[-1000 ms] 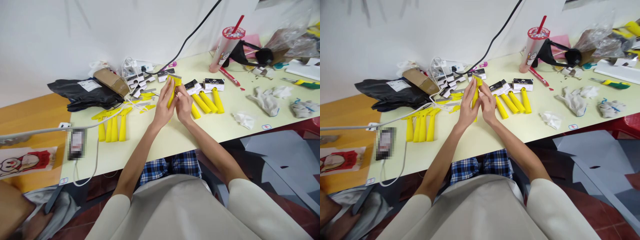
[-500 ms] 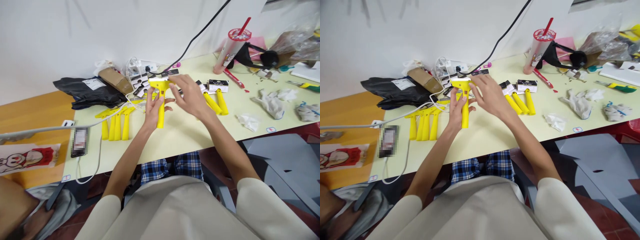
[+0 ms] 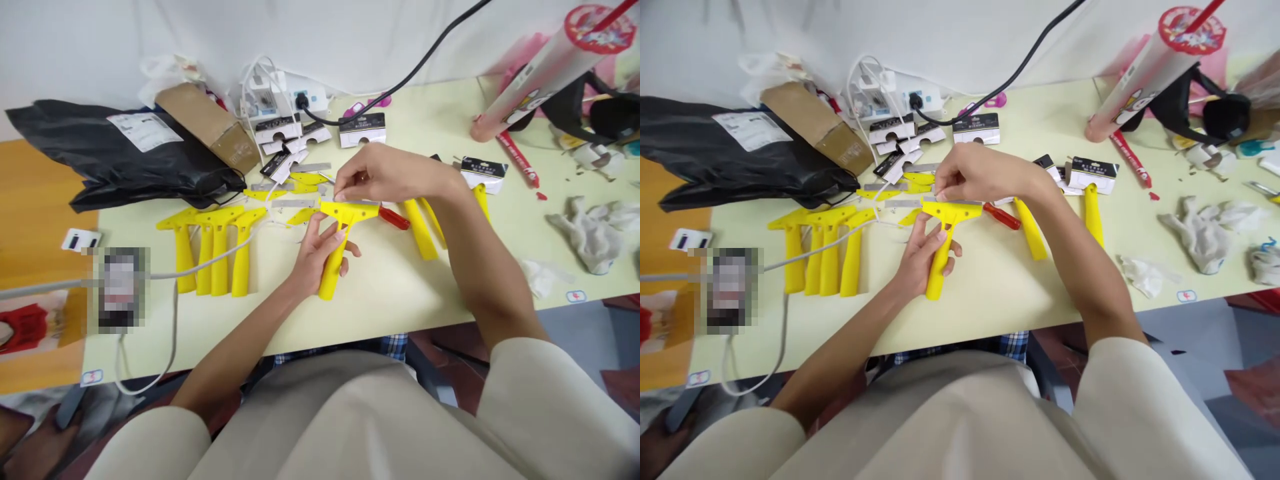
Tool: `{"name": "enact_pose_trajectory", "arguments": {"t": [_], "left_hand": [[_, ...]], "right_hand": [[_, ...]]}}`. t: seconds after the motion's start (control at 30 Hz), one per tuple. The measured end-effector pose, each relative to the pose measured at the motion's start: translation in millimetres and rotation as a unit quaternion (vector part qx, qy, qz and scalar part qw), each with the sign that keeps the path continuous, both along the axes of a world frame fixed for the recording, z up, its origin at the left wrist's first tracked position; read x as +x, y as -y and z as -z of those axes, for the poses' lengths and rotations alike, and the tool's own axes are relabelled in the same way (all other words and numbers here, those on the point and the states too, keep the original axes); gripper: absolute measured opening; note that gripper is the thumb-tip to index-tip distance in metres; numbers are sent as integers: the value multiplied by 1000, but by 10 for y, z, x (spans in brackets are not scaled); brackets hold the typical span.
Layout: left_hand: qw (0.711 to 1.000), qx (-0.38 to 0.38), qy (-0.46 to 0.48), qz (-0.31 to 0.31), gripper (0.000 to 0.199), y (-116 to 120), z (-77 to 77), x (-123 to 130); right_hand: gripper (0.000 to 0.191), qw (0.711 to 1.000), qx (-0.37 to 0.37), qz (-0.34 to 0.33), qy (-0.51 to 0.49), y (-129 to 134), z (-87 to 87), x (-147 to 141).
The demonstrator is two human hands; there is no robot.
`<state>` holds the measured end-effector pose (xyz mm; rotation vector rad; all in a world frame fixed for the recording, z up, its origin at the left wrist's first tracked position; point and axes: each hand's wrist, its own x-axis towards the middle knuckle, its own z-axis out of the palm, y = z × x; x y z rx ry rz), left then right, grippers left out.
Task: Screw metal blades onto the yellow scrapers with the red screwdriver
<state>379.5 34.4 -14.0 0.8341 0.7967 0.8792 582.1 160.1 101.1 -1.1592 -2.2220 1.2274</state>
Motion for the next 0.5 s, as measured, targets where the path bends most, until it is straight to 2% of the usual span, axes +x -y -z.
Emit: {"name": "enact_pose_trajectory", "arguments": {"t": [0.1, 0.17, 0.3, 0.5], "left_hand": [[998, -34, 49, -18, 55, 15, -46, 7], [997, -37, 70, -26, 54, 28, -69, 18], [996, -17, 75, -35, 51, 45, -63, 39], [998, 20, 60, -29, 52, 50, 22, 50]], "right_hand": [[21, 994, 26, -89, 54, 39, -61, -12], [21, 988, 55, -121, 82, 72, -76, -21], [25, 983, 95, -124, 94, 142, -90, -41], [27, 980, 108, -133, 96, 274, -205, -6]]}}
